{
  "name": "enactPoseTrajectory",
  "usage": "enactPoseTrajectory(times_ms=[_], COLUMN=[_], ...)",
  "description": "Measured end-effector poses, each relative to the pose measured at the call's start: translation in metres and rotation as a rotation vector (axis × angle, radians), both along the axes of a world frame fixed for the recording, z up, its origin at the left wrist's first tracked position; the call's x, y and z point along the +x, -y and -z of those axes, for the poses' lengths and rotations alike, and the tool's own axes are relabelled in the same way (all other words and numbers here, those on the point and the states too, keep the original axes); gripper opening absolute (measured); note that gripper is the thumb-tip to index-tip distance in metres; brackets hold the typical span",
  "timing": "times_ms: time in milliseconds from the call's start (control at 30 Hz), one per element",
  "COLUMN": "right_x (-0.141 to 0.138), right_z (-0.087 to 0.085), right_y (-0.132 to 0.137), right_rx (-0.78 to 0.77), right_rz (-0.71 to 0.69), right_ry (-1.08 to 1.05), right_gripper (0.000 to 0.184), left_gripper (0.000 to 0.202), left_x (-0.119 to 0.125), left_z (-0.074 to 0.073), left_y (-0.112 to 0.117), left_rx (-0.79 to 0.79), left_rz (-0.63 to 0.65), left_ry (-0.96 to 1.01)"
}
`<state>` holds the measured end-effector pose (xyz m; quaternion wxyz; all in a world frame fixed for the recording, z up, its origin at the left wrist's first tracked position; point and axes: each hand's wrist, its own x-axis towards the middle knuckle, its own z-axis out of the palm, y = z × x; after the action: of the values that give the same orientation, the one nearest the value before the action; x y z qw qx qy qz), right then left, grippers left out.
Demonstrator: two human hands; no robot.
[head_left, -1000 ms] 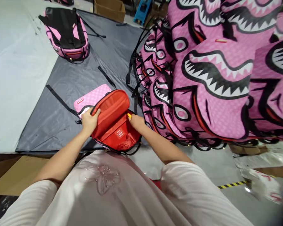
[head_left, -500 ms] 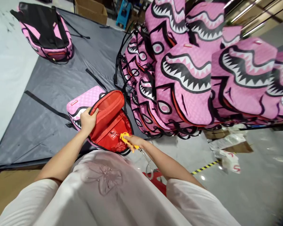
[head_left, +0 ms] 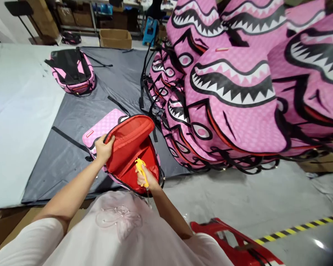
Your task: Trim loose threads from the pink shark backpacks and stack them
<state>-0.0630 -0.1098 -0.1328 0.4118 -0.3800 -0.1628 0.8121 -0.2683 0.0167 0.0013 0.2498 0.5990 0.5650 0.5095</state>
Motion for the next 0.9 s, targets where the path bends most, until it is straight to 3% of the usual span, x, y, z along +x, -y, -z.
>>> enactPoseTrajectory(times_ms=[167,433,900], right_x=[-0.004,-0.010,-0.028], right_z=[0.005,0.005,0.020], right_y=[-0.004,-0.010,-0.032], right_rx=[-0.049,-0.039,-0.035], right_rz=[-0.052,-0.076,0.003], right_ry=[0.098,0.028,0.081], right_gripper=[0.050,0.050,0.048], left_gripper=[0.025,0.025,0.029], left_x=[0.008,0.009,0.012], left_z=[-0.005,-0.003,0.002], left_y=[-0.001,0.004,0.005], left_rx=[-0.006,0.005,-0.025], left_rz=[0.064,0.058,0.065], left_ry=[-0.038,-0.015,-0.044])
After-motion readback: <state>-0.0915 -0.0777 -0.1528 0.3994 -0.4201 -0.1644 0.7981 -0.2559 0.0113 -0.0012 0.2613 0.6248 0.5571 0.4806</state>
